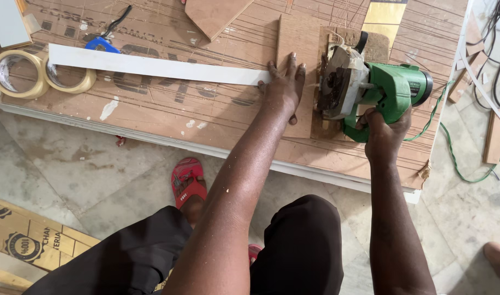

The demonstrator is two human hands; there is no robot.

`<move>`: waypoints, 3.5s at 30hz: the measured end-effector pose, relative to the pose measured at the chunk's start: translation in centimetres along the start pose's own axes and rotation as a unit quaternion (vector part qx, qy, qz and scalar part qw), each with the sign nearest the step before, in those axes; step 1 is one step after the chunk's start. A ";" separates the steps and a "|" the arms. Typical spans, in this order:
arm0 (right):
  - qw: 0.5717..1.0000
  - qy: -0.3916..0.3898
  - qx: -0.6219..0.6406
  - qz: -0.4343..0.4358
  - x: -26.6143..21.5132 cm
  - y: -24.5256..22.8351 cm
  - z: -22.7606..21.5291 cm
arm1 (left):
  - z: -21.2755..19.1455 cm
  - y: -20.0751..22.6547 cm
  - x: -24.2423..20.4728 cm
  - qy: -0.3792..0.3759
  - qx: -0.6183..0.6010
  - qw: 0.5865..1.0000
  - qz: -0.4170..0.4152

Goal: The person uses a circular saw to cut a long white strip of material on a workbench. They then measure and mark a piece of plywood using a tape measure and a pencil, preparing it for further cutting.

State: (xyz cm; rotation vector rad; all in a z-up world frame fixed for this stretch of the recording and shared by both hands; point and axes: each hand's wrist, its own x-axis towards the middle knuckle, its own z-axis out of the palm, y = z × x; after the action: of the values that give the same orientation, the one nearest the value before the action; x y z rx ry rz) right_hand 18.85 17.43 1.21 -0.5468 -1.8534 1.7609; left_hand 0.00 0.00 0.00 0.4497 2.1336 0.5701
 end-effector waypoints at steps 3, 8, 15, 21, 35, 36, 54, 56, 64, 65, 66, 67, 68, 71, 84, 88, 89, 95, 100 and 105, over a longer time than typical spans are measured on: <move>1.000 -0.002 0.001 -0.006 0.3 0.3 -0.1 | 1.1 -0.4 1.1 0.018 -0.065 0.997 -0.026; 1.000 -0.005 0.003 -0.004 0.8 0.6 -0.2 | 1.3 -0.4 2.2 -0.001 0.098 0.995 0.017; 1.000 -0.017 0.006 -0.012 1.4 0.1 0.2 | 5.3 -0.6 7.8 0.012 0.456 0.890 -0.014; 0.998 -0.008 0.032 0.047 1.4 -1.0 0.7 | 6.4 0.3 9.5 0.104 0.515 0.847 0.083; 0.991 0.011 0.051 0.119 -2.0 -3.6 1.1 | 4.5 1.0 6.5 0.030 0.467 0.879 0.089; 0.991 0.016 0.048 0.121 -2.1 -3.6 1.1 | 4.5 1.0 6.4 0.030 0.470 0.877 0.092; 0.990 0.060 0.022 0.124 -1.7 -3.0 1.3 | 3.7 1.4 5.5 0.041 0.436 0.894 0.090; 0.990 0.060 0.024 0.127 -1.9 -3.2 1.3 | 3.7 1.4 5.0 0.060 0.446 0.888 0.096; 0.990 0.043 0.030 0.130 -2.8 -4.2 1.6 | 1.7 1.7 1.2 0.070 0.463 0.876 0.116; 0.990 0.047 0.027 0.131 -2.8 -4.1 1.6 | 1.9 1.9 1.4 0.063 0.457 0.879 0.118; 0.990 0.051 0.024 0.132 -2.8 -4.1 1.6 | 2.2 1.8 1.8 0.056 0.451 0.883 0.120; 0.990 0.055 0.017 0.131 -2.8 -4.1 1.6 | 2.8 1.7 2.3 0.096 0.434 0.888 0.116; 0.990 0.060 0.011 0.130 -2.9 -4.1 1.7 | 3.5 1.6 2.9 0.136 0.416 0.892 0.112; 0.990 0.063 0.009 0.127 -3.1 -4.0 1.8 | 4.9 0.9 3.9 0.205 0.402 0.886 0.109; 0.990 0.071 0.033 0.115 -2.9 -2.8 1.4 | 4.5 0.9 6.5 0.078 0.446 0.887 0.092; 0.991 0.073 0.032 0.110 -2.7 -2.8 1.3 | 4.7 0.9 6.8 0.075 0.445 0.888 0.089; 0.990 0.076 0.032 0.111 -2.7 -2.8 1.4 | 4.5 1.0 6.9 0.066 0.446 0.888 0.088; 0.990 0.079 0.031 0.113 -2.4 -2.8 1.5 | 4.9 0.8 7.4 0.076 0.450 0.886 0.082; 0.988 0.085 0.024 0.126 -2.1 -2.7 1.6 | 5.4 0.6 7.8 0.080 0.451 0.884 0.088; 0.990 0.081 0.018 0.117 -1.7 -2.9 1.8 | 5.2 0.5 7.6 0.061 0.461 0.881 0.085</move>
State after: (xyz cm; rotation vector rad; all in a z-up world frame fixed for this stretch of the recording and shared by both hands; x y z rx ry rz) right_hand 19.23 14.77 3.88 -0.8988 -1.6986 1.8320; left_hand -0.03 5.51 -7.42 1.1462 2.4003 -0.4011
